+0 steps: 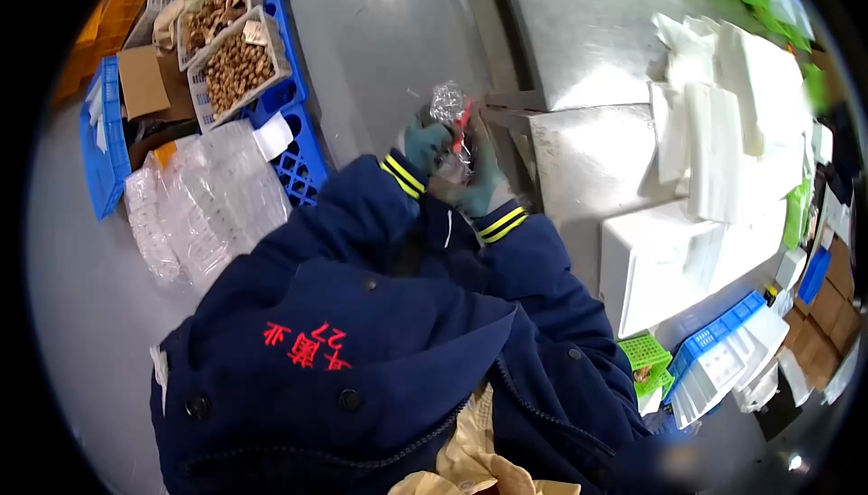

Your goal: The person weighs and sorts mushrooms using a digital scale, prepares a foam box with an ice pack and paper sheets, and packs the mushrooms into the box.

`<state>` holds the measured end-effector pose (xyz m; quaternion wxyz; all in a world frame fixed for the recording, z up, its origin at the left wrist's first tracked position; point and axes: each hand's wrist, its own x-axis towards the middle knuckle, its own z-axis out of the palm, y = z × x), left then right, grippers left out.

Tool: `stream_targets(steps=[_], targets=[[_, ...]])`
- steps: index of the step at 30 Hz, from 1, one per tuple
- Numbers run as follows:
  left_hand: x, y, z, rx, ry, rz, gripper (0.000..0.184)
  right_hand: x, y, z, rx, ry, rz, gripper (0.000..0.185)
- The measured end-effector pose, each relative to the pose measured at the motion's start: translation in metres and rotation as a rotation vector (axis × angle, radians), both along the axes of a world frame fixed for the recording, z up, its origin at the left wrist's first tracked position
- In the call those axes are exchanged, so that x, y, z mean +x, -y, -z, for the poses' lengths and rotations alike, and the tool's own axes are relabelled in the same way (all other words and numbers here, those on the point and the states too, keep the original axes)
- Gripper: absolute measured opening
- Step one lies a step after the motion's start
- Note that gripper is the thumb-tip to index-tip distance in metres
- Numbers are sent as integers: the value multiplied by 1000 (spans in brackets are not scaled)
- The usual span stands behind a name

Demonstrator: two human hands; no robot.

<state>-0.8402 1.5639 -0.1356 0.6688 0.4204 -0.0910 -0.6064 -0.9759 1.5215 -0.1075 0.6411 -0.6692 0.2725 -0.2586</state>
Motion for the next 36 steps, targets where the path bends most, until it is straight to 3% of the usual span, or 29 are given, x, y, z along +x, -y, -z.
stream_targets(steps=[1, 3, 4, 5, 7, 9, 11, 15, 17, 21, 23, 26, 30, 33, 35, 36], targets=[[-10, -11, 10, 256, 16, -146, 40, 8, -28, 17, 486, 64, 66, 75], [-2, -36, 23, 235, -233, -275, 46, 14, -40, 49, 436, -256, 115, 62], [1, -58, 47, 280, -138, -139, 51, 18, -49, 60, 743, -208, 287, 47], [4, -65, 50, 317, -262, -162, 53, 12, -58, 91, 917, -138, 282, 47], [4, -89, 95, 388, 80, 14, 49, 2, -73, 129, 1051, -102, 287, 39], [-2, -112, 140, 389, 85, 63, 47, -23, -87, 182, 1051, -13, 276, 32], [-9, -131, 183, 376, 268, 99, 42, -49, -82, 227, 978, -179, 401, 31], [-9, -156, 214, 558, 67, 64, 37, -113, -37, 314, 652, -659, 618, 30], [-6, -160, 223, 630, 24, 163, 33, -152, -8, 356, 424, -925, 651, 30], [-9, -152, 253, 472, 87, 325, 25, -205, 40, 420, 135, -1312, 630, 29], [-5, -139, 254, 436, -16, 258, 25, -213, 50, 444, 120, -1388, 599, 29], [0, -132, 259, 426, 45, 290, 26, -210, 51, 453, 131, -1400, 593, 28], [-3, -145, 263, 500, 105, 251, 33, -167, 21, 403, 135, -1142, 596, 28], [7, -135, 222, 752, 228, 328, 51, -103, -19, 316, 304, -740, 565, 27], [16, -127, 183, 737, 299, 489, 58, -64, -39, 233, 525, -451, 507, 27], [15, -123, 167, 576, 252, 487, 65, -47, -44, 185, 641, -340, 479, 27]])
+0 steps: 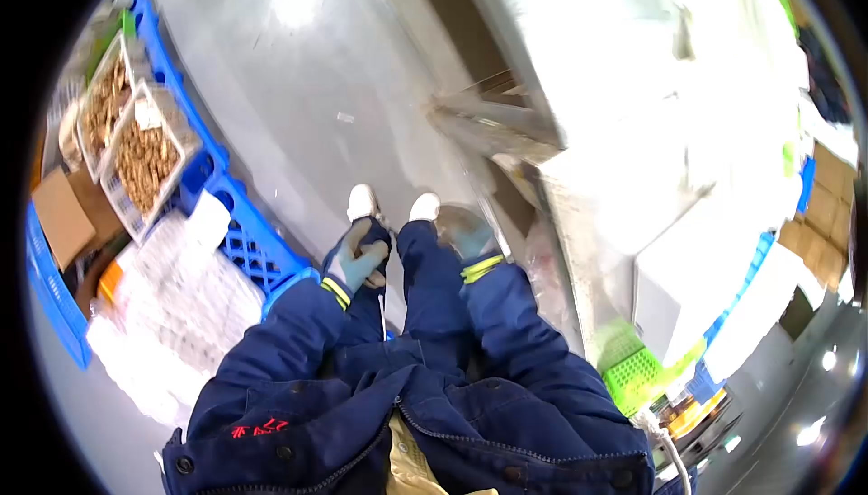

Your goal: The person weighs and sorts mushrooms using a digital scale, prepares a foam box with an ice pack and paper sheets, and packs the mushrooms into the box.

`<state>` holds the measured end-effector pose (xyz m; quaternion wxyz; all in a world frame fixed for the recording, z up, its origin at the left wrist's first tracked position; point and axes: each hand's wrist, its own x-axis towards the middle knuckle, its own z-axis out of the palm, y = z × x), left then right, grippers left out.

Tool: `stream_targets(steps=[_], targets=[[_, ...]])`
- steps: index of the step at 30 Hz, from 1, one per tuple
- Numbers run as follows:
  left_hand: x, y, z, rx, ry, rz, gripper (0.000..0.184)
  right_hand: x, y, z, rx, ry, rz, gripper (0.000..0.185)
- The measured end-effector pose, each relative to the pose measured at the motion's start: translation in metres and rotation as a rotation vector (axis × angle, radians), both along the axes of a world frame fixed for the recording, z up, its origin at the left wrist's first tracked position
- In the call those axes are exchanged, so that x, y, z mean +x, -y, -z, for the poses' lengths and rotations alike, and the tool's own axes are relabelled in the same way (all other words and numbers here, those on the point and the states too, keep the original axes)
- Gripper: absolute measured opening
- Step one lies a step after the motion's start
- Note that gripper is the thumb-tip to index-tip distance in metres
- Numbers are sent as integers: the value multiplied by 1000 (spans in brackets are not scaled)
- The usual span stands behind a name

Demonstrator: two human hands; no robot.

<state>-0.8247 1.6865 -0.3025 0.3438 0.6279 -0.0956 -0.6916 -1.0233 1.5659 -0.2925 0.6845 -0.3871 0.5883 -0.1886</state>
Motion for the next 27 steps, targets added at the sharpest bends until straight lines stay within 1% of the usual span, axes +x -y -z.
stream_targets(steps=[1, 2, 3, 5, 6, 8, 9, 10, 11, 12, 14, 15, 16, 17, 18, 19, 20, 21, 22, 23, 24, 25, 27], targets=[[4, 20, -39, -20, -114, 49, 69, 17, 2, -54, 167, 108, 47, 25], [-1, 30, -70, -170, -320, -56, 70, 37, 15, -123, 191, 136, 45, 24], [-7, 42, -100, -317, -529, -150, 71, 38, 21, -165, 148, 222, 23, 26], [-14, 95, -166, -650, -737, -23, 66, 44, 29, -201, 82, 682, 259, 41], [-28, 107, -162, -891, -622, 46, 60, 54, 46, -203, 149, 1277, 245, 49], [-55, 119, -176, -956, -484, 38, 58, 61, 62, -225, 123, 1722, 263, 66], [-70, 142, -225, -688, -493, -19, 54, 52, 74, -254, 100, 1576, 302, 76], [-82, 154, -226, -554, -489, -31, 53, 44, 86, -284, 86, 1426, 330, 88], [-94, 167, -227, -418, -488, -49, 51, 34, 95, -282, 62, 1439, 342, 88], [-107, 175, -169, -625, -249, 378, 51, 24, 102, -274, 8, 1505, 301, 72], [-114, 196, -161, -834, -110, 630, 53, -1, 119, -281, -20, 1242, 230, 51], [-118, 211, -174, -947, -39, 734, 55, -14, 131, -279, -33, 1258, 227, 51], [-122, 220, -188, -718, -148, 481, 49, -26, 140, -270, -319, 727, 242, 46], [-127, 233, -221, -485, -248, 229, 45, -35, 145, -267, -566, 177, 249, 41], [-134, 245, -242, -253, -340, -25, 41, -44, 150, -282, -417, 373, 374, 38], [-132, 258, -251, -341, -458, -138, 44, -51, 156, -298, -265, 568, 492, 36], [-133, 276, -264, -474, -462, -62, 45, -48, 161, -285, -179, 694, 444, 32], [-156, 288, -295, -637, -295, -212, 40, -45, 164, -285, -176, 706, 451, 32], [-148, 303, -302, -510, -256, -142, 36, -40, 166, -287, -409, 616, 362, 35], [-146, 316, -294, -575, -275, -179, 34, -34, 170, -289, -640, 523, 267, 38], [-121, 347, -259, -648, -556, -92, 34, -31, 177, -299, -817, 534, 232, 37], [-95, 377, -241, -610, -369, -253, 33, -30, 186, -301, -782, 617, 93, 36], [-77, 399, -290, -497, 158, -342, 28, -29, 204, -314, -661, 769, -160, 38]])
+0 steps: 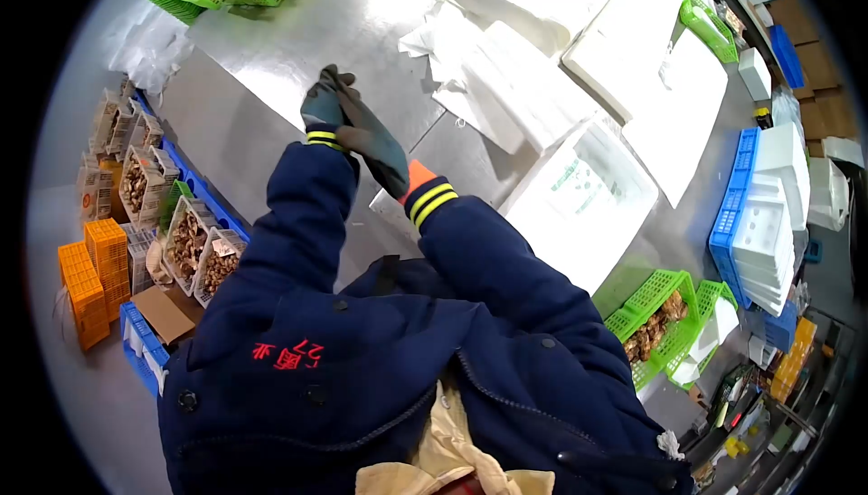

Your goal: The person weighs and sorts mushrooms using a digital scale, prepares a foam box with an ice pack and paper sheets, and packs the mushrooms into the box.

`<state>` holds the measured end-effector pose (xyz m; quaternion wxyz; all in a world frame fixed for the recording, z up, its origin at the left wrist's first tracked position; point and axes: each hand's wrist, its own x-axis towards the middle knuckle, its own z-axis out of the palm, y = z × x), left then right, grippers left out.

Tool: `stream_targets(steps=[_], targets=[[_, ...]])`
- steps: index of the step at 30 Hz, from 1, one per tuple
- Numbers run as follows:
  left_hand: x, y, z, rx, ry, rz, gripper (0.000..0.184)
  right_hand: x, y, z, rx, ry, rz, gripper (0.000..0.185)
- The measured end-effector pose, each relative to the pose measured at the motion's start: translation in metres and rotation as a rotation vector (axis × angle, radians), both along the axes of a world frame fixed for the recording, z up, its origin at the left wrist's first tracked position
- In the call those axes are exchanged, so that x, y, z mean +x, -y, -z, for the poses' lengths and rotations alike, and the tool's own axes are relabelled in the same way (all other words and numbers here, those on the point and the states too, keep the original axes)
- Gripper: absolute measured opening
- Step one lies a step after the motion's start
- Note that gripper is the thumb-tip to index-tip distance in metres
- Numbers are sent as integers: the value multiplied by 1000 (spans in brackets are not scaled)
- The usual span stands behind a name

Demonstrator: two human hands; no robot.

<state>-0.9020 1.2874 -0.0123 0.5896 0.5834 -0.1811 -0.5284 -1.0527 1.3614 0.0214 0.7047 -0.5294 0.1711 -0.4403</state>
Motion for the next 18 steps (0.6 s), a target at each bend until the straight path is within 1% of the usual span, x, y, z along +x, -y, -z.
stream_targets(steps=[1, 2, 3, 4, 5, 6, 7, 8, 9, 10, 11, 12, 13, 14, 15, 16, 17, 18], targets=[[17, 17, 11, -112, 72, -54, 32, -16, -15, 57, 115, 17, -53, 36], [48, 29, 27, -148, 380, 49, 39, -33, -30, 113, 233, 33, -98, 35], [78, 41, 43, -182, 696, 107, 47, -60, -44, 35, 520, -232, -104, 40], [90, 44, 32, -87, 367, 100, 46, -72, -49, 32, 466, -238, -107, 44], [97, 51, 19, 1, 37, 91, 45, -79, -49, 10, 457, -252, -18, 51], [101, 57, 12, 91, -291, 83, 44, -76, -45, 18, 435, -157, 85, 57], [82, 58, 23, -56, -198, 79, 36, -66, -36, 23, 410, -173, 203, 60], [51, 55, 44, -204, -107, 71, 30, -52, -19, 29, 383, -194, 316, 63], [26, 48, 76, -108, -270, 313, 27, -36, 3, 52, 284, -182, 414, 60], [-1, 26, 73, -6, -238, 487, 30, -23, 23, 71, 181, -169, 516, 56], [-71, -8, 9, -71, -594, 492, 30, -22, 37, 61, 315, -239, 628, 49], [-97, -19, 15, -164, -477, 437, 28, -24, 50, 50, 453, -312, 741, 43], [-107, -25, 1, -244, -542, 494, 35, -35, 68, 72, 407, -334, 809, 31], [-103, -23, -2, -158, -630, 544, 34, -42, 79, 101, 427, -376, 858, 29], [-110, -9, 6, -219, -587, 638, 34, -47, 95, 113, 297, -412, 1057, 27], [-116, 4, 15, -285, -540, 726, 34, -64, 113, 113, 440, -431, 1060, 25], [-108, 12, 26, -284, -486, 791, 35, -69, 126, 82, 300, -588, 1260, 23], [-86, 13, 45, -232, -414, 835, 36, -65, 139, 65, 279, -376, 1255, 24]])
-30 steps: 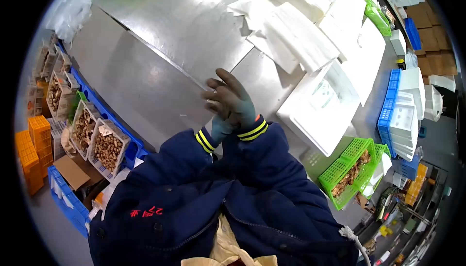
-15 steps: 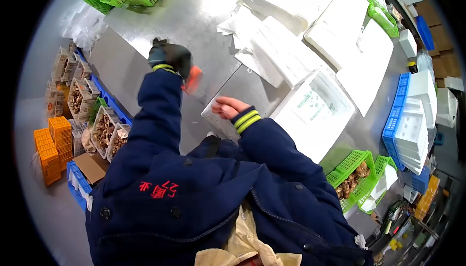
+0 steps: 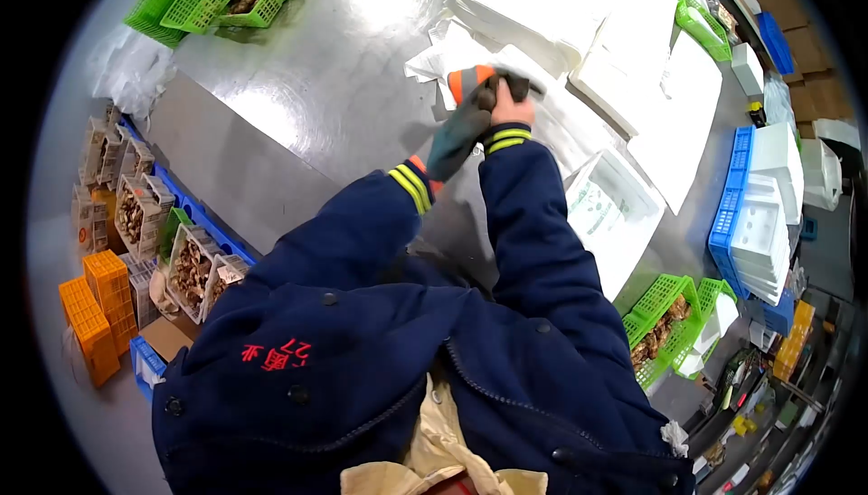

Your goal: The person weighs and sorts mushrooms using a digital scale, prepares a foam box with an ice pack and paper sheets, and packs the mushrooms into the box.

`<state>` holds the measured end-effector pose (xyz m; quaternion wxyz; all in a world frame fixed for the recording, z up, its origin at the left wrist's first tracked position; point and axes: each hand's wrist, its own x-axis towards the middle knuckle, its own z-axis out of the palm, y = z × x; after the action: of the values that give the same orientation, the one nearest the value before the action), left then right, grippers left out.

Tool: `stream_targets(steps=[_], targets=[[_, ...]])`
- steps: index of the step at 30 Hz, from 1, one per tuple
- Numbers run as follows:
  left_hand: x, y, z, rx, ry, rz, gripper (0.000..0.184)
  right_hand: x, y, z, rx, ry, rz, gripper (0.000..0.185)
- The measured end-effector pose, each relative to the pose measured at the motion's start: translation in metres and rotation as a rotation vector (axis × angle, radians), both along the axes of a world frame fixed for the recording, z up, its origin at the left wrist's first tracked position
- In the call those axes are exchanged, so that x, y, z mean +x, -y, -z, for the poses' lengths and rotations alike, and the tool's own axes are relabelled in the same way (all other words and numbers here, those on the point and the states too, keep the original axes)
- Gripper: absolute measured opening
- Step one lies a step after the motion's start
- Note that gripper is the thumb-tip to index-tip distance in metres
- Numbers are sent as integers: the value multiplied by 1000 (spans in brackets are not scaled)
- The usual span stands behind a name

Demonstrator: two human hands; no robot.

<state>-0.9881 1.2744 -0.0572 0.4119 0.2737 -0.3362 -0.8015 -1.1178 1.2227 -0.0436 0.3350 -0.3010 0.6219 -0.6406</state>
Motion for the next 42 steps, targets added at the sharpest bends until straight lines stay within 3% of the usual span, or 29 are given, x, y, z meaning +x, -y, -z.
stream_targets(steps=[2, 4, 5, 6, 7, 8, 9, 10, 11, 13, 14, 16, 17, 18, 20, 22, 25, 27, 28, 29, 30, 32, 34, 36, 38, 40, 41, 42], targets=[[64, -6, 42, 120, 232, 60, 38, 15, 29, -19, -17, -216, 115, 23], [152, -29, 89, 366, 385, 82, 40, 6, 75, 9, -236, 305, 187, 22], [195, -39, 108, 526, 363, 53, 41, 11, 83, -2, -237, 347, 200, 23], [193, -36, 41, 868, 285, -179, 50, 15, 89, -11, -235, 391, 218, 25], [227, -41, 72, 665, 180, -7, 58, 16, 98, 18, -215, 377, -65, 35], [260, -45, 103, 455, 70, 159, 75, 23, 90, 11, 69, -269, -302, 54], [243, -50, 82, -131, 495, 42, 40, 28, 76, 12, 17, -478, -389, 63], [231, -42, 59, -127, 487, 37, 40, 34, 66, 12, -38, -692, -477, 73], [215, -32, 21, -199, 541, 26, 61, 18, 65, 22, -52, -1056, -349, 81], [189, -10, -11, -235, 614, 100, 103, -31, 56, 2, 150, -1472, -252, 82], [174, 2, 0, -229, 481, 123, 100, -49, 50, -18, 457, -1577, -225, 79], [134, 26, -21, 157, 208, 187, 92, -73, 40, -59, 990, -1543, -289, 77], [121, 42, -49, 529, 53, 230, 88, -112, 44, -36, 886, -1402, -457, 77], [117, 41, -13, 374, -368, 318, 77, -144, 47, -15, 779, -1256, -603, 76], [90, 48, -24, 493, -341, 231, 80, -123, 30, -50, 776, -1189, -603, 61], [67, 54, 6, 528, -197, 119, 72, -116, 10, -73, 475, -960, -588, 54], [38, 59, 18, 548, 168, 102, 63, -85, -28, -106, 226, -222, -539, 40], [28, 47, 14, 426, 45, 231, 65, -80, -44, -86, 150, 71, -479, 35], [22, 45, -1, 382, -40, 281, 66, -73, -50, -68, 57, 152, -474, 34], [8, 55, -33, 525, 141, 341, 63, -74, -55, -48, 140, 194, -409, 33], [9, 46, -25, 327, 8, 335, 55, -67, -59, -24, 78, 288, -337, 35], [8, 48, -51, 2, 186, 335, 51, -48, -65, -26, 244, 246, -348, 43], [2, 57, -41, 41, 299, 309, 22, -53, -69, -33, 186, 378, -363, 47], [0, 60, -46, 51, 264, 322, 14, -54, -74, -41, -25, 629, -430, 53], [-15, 53, -17, -26, 85, 334, 12, -48, -78, -57, 263, 588, -380, 53], [-23, 46, -13, 5, 288, 343, 10, -38, -74, -32, 360, 343, -398, 67], [-23, 46, 16, -185, 282, 285, 8, -38, -71, -6, 329, 114, -417, 71], [-19, 45, 25, -43, 396, 222, 9, -31, -69, 4, 294, -113, -435, 74]])
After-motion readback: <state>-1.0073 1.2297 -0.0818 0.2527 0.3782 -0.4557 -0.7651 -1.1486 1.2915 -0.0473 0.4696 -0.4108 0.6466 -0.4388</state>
